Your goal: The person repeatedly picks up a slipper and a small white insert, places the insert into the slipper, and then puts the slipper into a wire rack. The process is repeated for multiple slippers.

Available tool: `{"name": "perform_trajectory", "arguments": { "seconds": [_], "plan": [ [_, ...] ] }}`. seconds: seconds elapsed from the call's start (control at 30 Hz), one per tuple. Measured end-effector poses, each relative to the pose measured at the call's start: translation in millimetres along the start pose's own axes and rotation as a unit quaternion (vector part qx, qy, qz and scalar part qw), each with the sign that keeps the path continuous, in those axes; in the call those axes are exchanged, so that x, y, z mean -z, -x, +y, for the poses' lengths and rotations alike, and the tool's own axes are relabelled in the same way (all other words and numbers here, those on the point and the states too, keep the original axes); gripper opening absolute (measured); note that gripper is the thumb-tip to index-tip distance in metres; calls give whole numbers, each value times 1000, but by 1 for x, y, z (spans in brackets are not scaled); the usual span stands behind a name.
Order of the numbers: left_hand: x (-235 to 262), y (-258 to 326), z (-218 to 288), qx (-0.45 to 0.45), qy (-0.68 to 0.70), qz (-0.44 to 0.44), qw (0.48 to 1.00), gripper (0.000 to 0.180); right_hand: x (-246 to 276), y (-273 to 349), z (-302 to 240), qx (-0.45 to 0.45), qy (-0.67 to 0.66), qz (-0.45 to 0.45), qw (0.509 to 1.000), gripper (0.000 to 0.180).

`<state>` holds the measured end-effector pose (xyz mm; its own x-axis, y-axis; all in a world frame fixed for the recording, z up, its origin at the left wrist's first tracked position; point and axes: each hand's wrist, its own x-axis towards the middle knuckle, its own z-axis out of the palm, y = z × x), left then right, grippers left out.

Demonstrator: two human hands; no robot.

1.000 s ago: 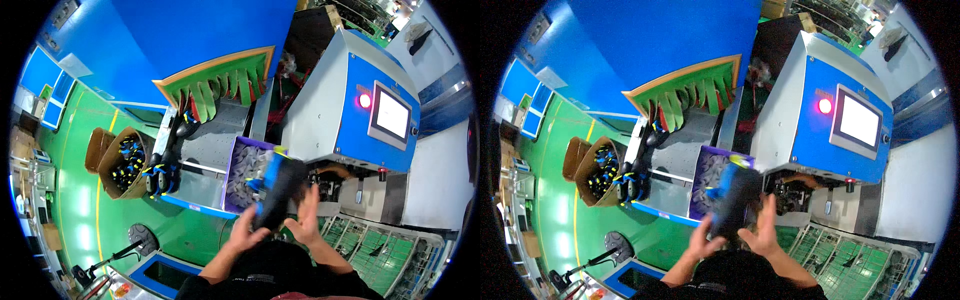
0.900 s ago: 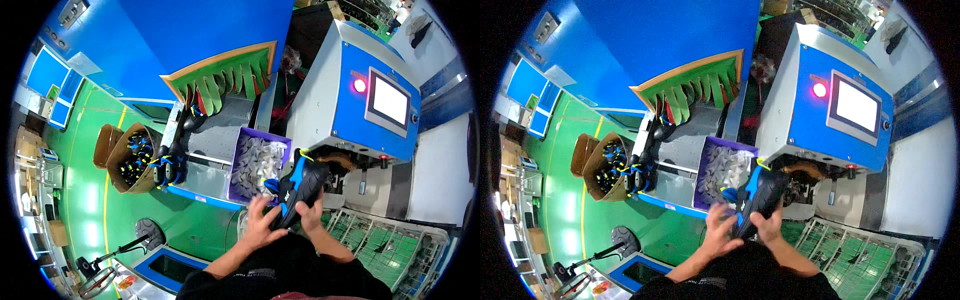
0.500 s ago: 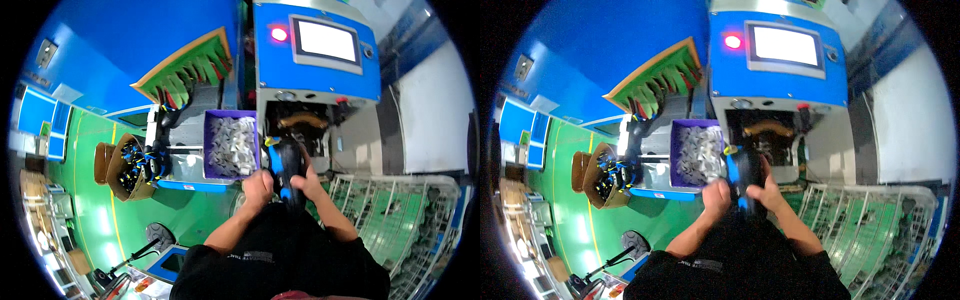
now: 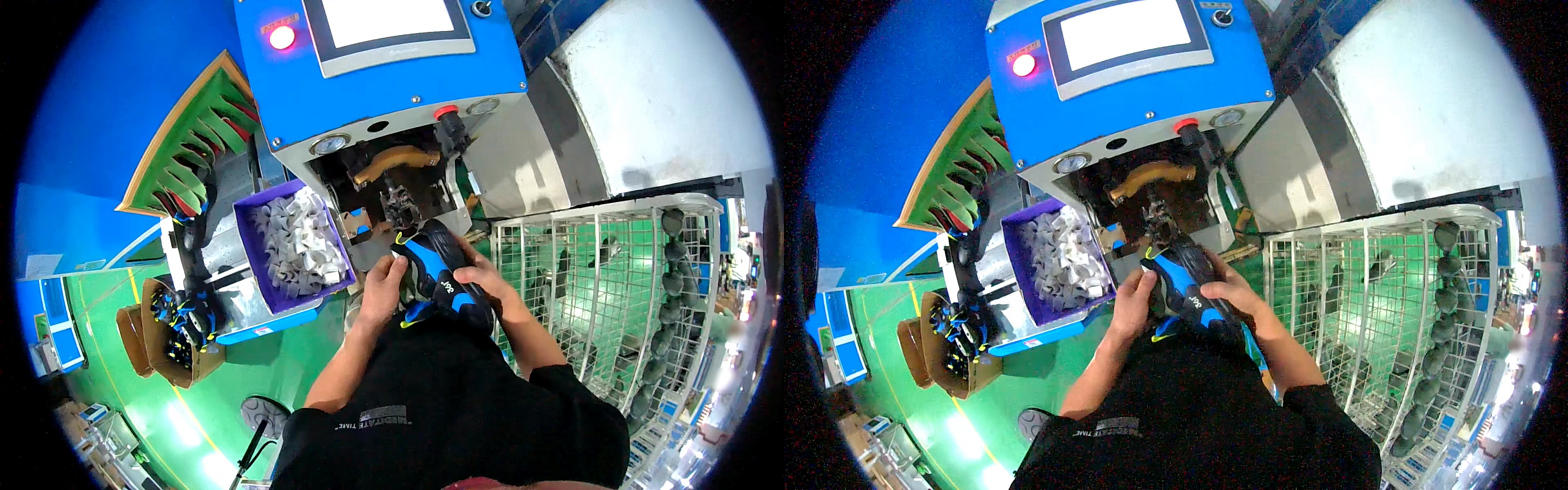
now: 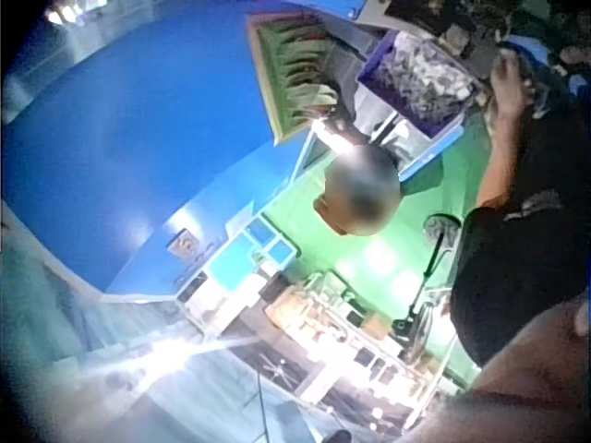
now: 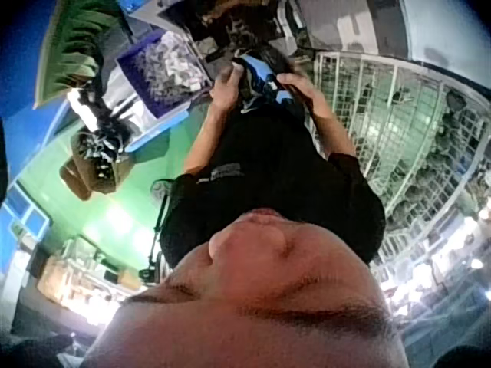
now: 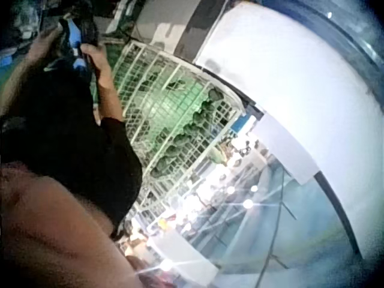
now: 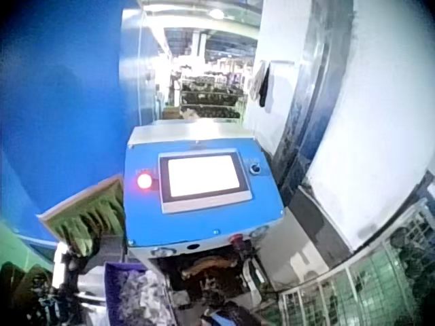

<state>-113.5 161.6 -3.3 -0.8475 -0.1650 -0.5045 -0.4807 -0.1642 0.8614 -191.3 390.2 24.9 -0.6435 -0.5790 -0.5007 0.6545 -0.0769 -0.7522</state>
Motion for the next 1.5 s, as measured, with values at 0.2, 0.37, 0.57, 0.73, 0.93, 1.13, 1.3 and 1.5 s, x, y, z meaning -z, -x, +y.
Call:
{"name": "perform_trajectory", "arguments": {
  "seconds": [0.2,0.37,0.57,0.73,0.93,1.13,1.3,1.5],
  "plan": [
    [49,-27,-24,-170,3,49,984,24,-11,-36,-34,88,102,26,991,105],
    [81,-25,-22,-73,-160,99,980,33,-32,-78,-63,168,299,171,924,105],
    [88,-28,-25,25,-147,107,983,36,-77,-123,-72,-16,670,172,722,117],
    [102,-40,-58,13,-52,122,991,36,-89,-144,-56,-34,710,201,674,110],
    [143,-29,-38,19,-172,292,941,49,-86,-146,-57,8,741,205,639,106],
    [150,-26,-74,43,-243,142,959,40,-71,-138,-42,140,729,209,637,106],
    [94,-44,-43,36,-47,-19,998,53,-82,-99,-34,192,698,268,636,106],
    [26,-45,-11,282,275,-313,865,83,-86,15,16,205,709,238,632,98]
  ]
}}
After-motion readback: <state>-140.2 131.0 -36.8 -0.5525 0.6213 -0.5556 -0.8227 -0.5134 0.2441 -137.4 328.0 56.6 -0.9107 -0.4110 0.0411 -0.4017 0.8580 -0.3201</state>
